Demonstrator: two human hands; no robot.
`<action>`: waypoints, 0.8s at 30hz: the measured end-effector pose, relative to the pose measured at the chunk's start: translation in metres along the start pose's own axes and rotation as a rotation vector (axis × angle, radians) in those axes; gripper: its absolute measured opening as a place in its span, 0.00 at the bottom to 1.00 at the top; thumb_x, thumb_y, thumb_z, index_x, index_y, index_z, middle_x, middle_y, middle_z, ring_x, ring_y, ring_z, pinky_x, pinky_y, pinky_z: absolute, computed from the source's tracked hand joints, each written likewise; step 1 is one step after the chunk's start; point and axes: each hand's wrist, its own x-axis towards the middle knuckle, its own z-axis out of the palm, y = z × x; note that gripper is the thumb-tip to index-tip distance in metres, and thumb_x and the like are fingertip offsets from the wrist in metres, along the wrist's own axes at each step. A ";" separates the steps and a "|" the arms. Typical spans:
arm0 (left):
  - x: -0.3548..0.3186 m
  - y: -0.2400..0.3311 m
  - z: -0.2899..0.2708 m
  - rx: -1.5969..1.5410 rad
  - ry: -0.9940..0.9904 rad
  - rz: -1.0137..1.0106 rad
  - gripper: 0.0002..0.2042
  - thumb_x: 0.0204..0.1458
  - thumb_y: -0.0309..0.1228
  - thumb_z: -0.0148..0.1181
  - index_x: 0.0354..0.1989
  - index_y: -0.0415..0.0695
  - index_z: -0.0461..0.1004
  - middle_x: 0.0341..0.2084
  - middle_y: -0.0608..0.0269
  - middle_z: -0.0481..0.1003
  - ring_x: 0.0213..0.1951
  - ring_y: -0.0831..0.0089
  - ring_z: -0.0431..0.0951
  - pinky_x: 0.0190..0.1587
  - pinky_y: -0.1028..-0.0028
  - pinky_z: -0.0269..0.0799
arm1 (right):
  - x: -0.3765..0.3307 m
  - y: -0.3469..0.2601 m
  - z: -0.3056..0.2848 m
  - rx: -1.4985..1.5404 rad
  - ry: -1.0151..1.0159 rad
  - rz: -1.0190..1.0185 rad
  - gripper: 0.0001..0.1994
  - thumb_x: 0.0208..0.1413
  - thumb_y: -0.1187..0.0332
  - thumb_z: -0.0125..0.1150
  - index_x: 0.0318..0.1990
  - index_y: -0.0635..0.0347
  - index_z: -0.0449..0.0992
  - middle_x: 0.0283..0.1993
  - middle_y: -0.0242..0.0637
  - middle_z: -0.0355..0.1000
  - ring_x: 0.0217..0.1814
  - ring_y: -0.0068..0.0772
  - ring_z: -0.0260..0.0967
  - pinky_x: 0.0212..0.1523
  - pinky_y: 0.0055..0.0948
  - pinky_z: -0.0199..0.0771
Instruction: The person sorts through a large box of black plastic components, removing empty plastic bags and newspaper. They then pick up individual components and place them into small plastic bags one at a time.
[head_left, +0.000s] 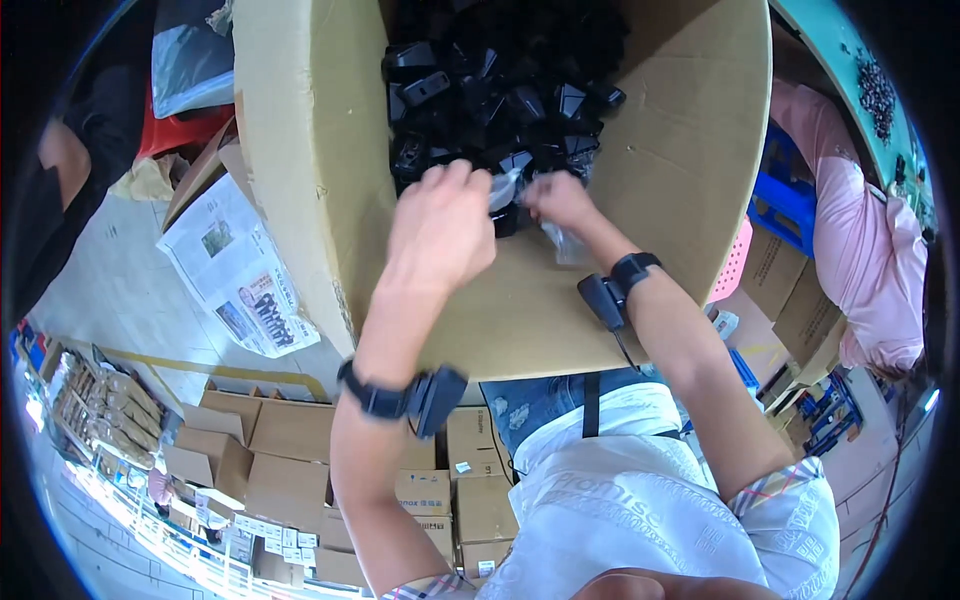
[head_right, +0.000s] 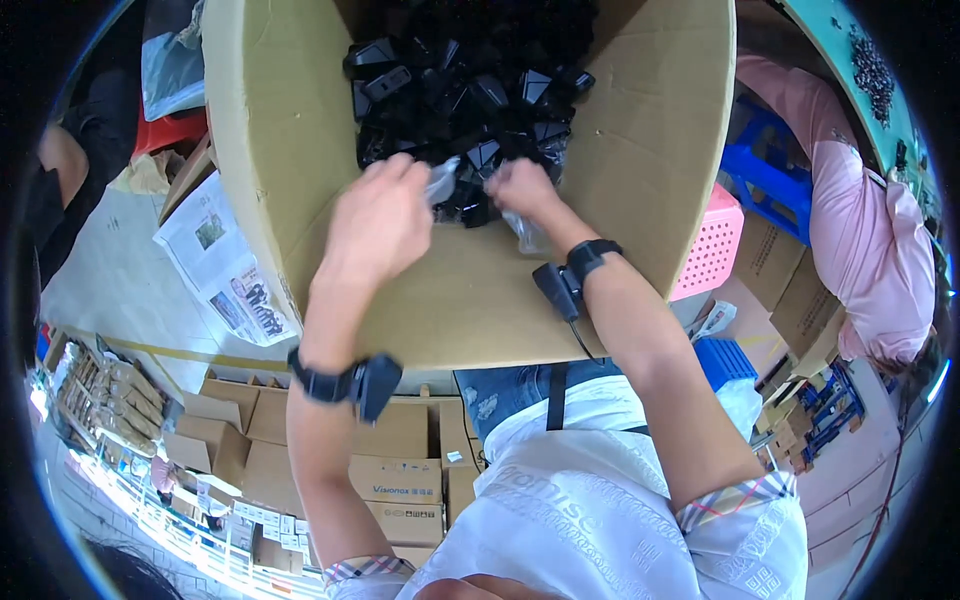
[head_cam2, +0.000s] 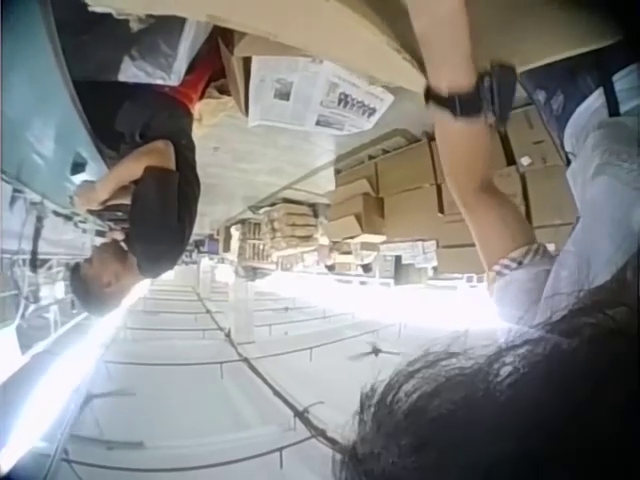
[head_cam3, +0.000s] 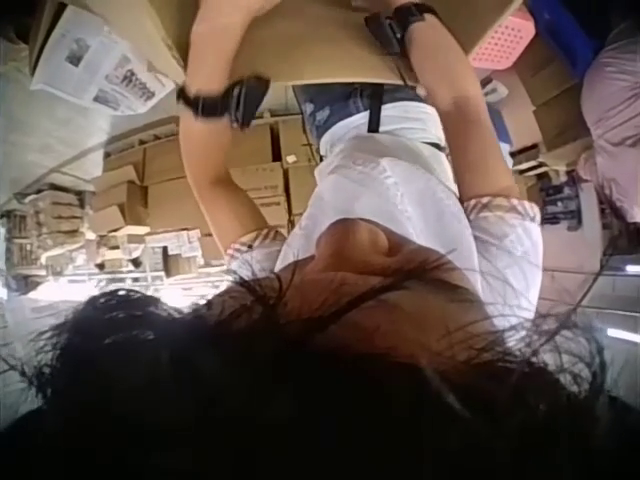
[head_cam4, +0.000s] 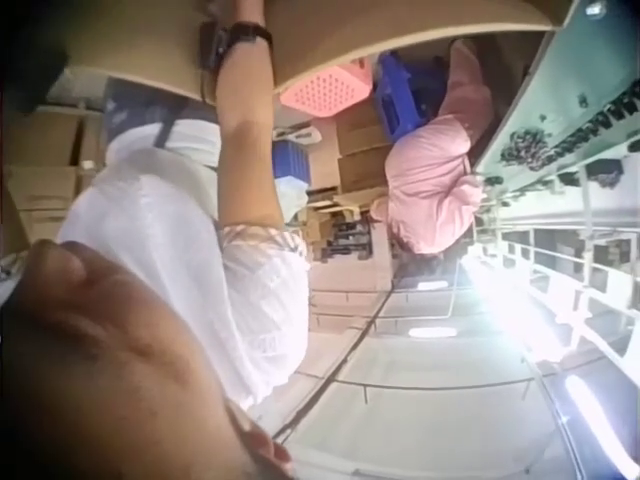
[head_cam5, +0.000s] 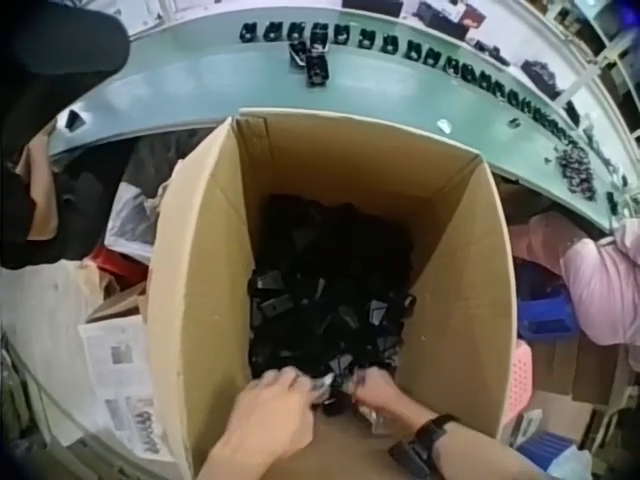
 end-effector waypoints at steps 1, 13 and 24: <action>-0.017 0.004 -0.022 -0.063 0.049 -0.037 0.12 0.41 0.27 0.58 0.36 0.41 0.74 0.35 0.52 0.73 0.39 0.57 0.75 0.42 0.63 0.73 | 0.008 0.013 0.012 -0.331 -0.016 0.100 0.20 0.46 0.55 0.64 0.40 0.63 0.80 0.43 0.54 0.75 0.47 0.52 0.74 0.49 0.41 0.73; -0.139 -0.014 -0.002 -0.578 0.883 -0.410 0.07 0.38 0.17 0.50 0.30 0.32 0.69 0.50 0.46 0.69 0.51 0.54 0.72 0.52 0.62 0.69 | 0.051 0.048 0.092 0.711 0.421 0.503 0.08 0.50 0.70 0.61 0.32 0.67 0.80 0.35 0.40 0.78 0.35 0.32 0.74 0.39 0.31 0.70; -0.123 -0.012 -0.001 -0.268 0.802 -0.349 0.05 0.41 0.17 0.53 0.26 0.33 0.64 0.50 0.45 0.68 0.50 0.50 0.71 0.48 0.60 0.72 | 0.011 0.082 0.047 0.190 0.479 -0.080 0.04 0.52 0.73 0.57 0.31 0.63 0.77 0.28 0.30 0.73 0.27 0.20 0.63 0.30 0.23 0.64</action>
